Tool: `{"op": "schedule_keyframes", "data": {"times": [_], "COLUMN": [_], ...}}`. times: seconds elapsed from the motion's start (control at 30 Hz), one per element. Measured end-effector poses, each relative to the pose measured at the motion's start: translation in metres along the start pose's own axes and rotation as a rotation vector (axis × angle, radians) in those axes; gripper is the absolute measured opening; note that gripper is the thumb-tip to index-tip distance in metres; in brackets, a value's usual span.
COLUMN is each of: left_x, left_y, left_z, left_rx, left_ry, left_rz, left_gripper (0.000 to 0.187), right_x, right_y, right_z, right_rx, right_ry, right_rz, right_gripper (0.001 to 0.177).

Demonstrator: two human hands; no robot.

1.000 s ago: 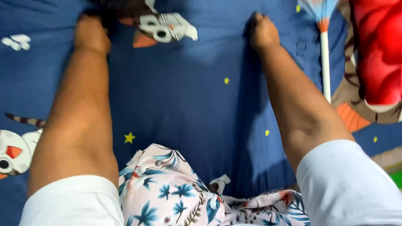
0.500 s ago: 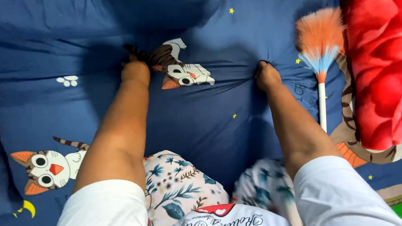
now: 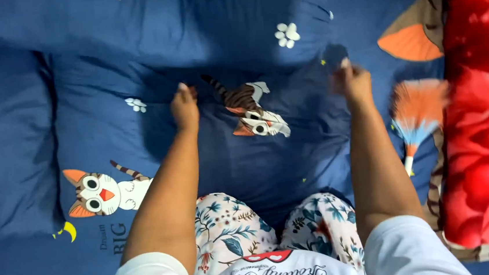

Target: Dusting off a bed with a duster and smoothing the bedsheets.

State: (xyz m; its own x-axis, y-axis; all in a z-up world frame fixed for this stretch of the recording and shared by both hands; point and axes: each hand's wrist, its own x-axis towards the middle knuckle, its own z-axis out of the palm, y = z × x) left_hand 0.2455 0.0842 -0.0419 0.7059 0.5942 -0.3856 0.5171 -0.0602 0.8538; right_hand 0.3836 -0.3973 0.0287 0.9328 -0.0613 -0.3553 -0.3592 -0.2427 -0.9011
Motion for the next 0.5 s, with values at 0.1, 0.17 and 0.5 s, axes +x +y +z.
{"op": "schedule_keyframes", "data": {"times": [0.1, 0.17, 0.5], "left_x": [-0.008, 0.011, 0.073], "left_y": [0.093, 0.114, 0.15], "left_z": [-0.041, -0.055, -0.062], "left_rx": [-0.695, -0.722, -0.728], "left_ry": [0.067, 0.089, 0.199], "left_rz": [-0.165, -0.14, -0.213], "left_gripper": [0.081, 0.089, 0.082], "right_x": [-0.01, -0.011, -0.015], "right_y": [-0.098, -0.125, -0.093], "right_z": [0.075, 0.108, 0.142], "right_rx": [0.147, 0.161, 0.12], "right_ry": [0.028, -0.034, 0.188], "right_rz": [0.134, 0.183, 0.044], "right_gripper": [0.094, 0.099, 0.081]}}
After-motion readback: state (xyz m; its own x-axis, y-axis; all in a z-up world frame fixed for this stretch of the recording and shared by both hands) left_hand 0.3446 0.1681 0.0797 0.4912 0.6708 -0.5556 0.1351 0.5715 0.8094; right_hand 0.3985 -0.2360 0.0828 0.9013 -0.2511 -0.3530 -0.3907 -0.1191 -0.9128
